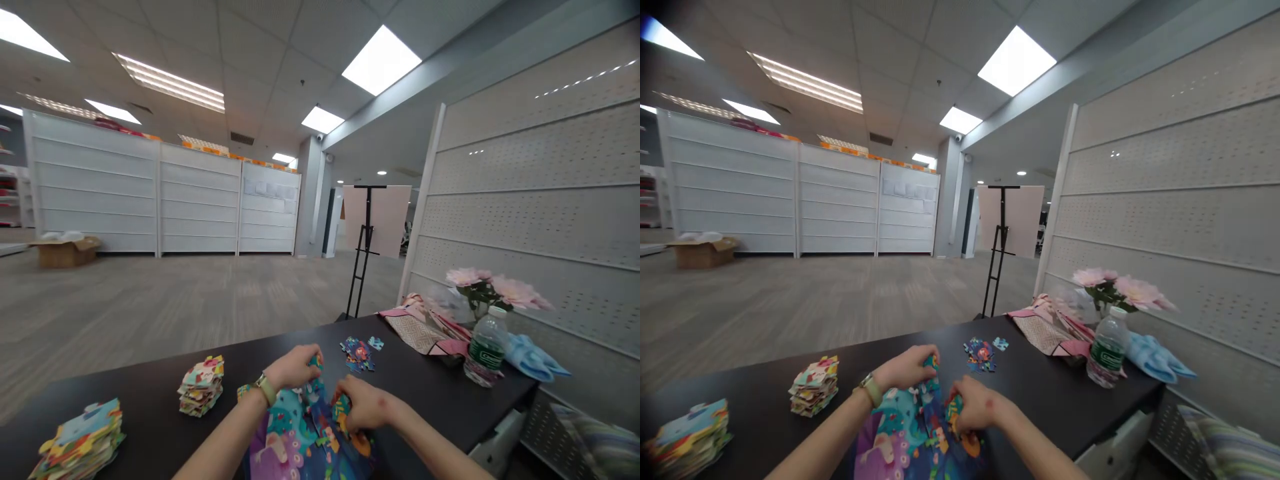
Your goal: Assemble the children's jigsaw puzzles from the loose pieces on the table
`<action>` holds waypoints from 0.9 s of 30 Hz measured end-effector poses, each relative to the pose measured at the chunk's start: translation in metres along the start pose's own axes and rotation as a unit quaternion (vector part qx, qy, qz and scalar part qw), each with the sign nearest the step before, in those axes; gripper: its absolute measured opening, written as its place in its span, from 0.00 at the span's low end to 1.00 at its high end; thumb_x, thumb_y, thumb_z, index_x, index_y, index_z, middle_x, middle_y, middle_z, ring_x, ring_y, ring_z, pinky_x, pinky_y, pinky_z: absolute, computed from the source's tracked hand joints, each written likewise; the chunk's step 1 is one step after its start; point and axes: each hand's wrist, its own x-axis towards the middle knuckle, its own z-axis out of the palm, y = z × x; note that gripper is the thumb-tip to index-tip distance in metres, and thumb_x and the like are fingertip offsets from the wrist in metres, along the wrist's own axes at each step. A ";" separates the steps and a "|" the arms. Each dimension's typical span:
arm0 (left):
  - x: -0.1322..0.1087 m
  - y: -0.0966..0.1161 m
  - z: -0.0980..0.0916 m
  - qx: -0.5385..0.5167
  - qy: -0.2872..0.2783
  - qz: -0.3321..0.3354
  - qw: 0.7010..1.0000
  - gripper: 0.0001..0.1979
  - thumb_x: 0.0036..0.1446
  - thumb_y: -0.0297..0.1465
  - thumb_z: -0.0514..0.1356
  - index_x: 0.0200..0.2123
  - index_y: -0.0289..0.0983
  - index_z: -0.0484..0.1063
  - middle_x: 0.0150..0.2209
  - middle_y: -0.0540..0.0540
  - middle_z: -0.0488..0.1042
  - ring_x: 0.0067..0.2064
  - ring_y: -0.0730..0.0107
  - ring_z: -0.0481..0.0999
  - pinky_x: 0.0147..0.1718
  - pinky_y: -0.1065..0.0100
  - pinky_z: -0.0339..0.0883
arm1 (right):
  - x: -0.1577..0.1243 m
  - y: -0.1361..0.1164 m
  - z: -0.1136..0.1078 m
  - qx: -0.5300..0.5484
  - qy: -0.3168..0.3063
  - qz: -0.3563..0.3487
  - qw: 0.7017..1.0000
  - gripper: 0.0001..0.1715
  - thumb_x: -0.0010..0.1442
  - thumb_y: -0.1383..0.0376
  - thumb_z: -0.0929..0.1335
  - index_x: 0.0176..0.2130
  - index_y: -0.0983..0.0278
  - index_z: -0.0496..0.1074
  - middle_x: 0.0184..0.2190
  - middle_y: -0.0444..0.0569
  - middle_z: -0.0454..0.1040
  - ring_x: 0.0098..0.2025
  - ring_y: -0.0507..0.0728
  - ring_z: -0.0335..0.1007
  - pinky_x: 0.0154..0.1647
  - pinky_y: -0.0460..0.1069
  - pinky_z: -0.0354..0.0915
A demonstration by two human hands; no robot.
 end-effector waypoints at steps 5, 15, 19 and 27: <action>-0.004 0.000 -0.002 -0.083 0.074 -0.005 0.994 0.15 0.69 0.37 0.62 0.55 0.36 0.71 0.51 0.43 0.75 0.46 0.61 0.78 0.44 0.56 0.76 | 0.003 0.001 0.006 0.084 0.015 0.055 0.995 0.26 0.32 0.74 0.71 0.35 0.60 0.69 0.22 0.35 0.68 0.25 0.53 0.67 0.25 0.46 0.60; -0.005 -0.010 0.008 -0.232 0.183 -0.045 0.954 0.15 0.69 0.36 0.62 0.54 0.36 0.71 0.52 0.43 0.74 0.47 0.60 0.78 0.45 0.55 0.75 | -0.005 0.015 -0.008 0.284 0.093 0.043 0.953 0.25 0.40 0.67 0.65 0.42 0.59 0.63 0.19 0.35 0.66 0.22 0.52 0.67 0.24 0.45 0.56; -0.009 -0.011 0.014 -0.325 0.195 -0.070 0.923 0.13 0.69 0.38 0.61 0.50 0.35 0.72 0.43 0.46 0.75 0.37 0.67 0.77 0.36 0.63 0.75 | -0.008 -0.001 -0.003 0.357 0.076 -0.011 0.931 0.22 0.39 0.67 0.66 0.38 0.59 0.64 0.21 0.36 0.70 0.23 0.51 0.67 0.24 0.45 0.56; -0.049 -0.011 0.058 -0.483 0.286 -0.109 0.820 0.22 0.51 0.49 0.64 0.43 0.44 0.65 0.29 0.56 0.65 0.30 0.71 0.71 0.29 0.71 0.65 | 0.007 -0.050 0.033 0.462 0.045 -0.085 0.882 0.25 0.45 0.62 0.69 0.45 0.59 0.69 0.30 0.39 0.74 0.26 0.50 0.69 0.27 0.45 0.60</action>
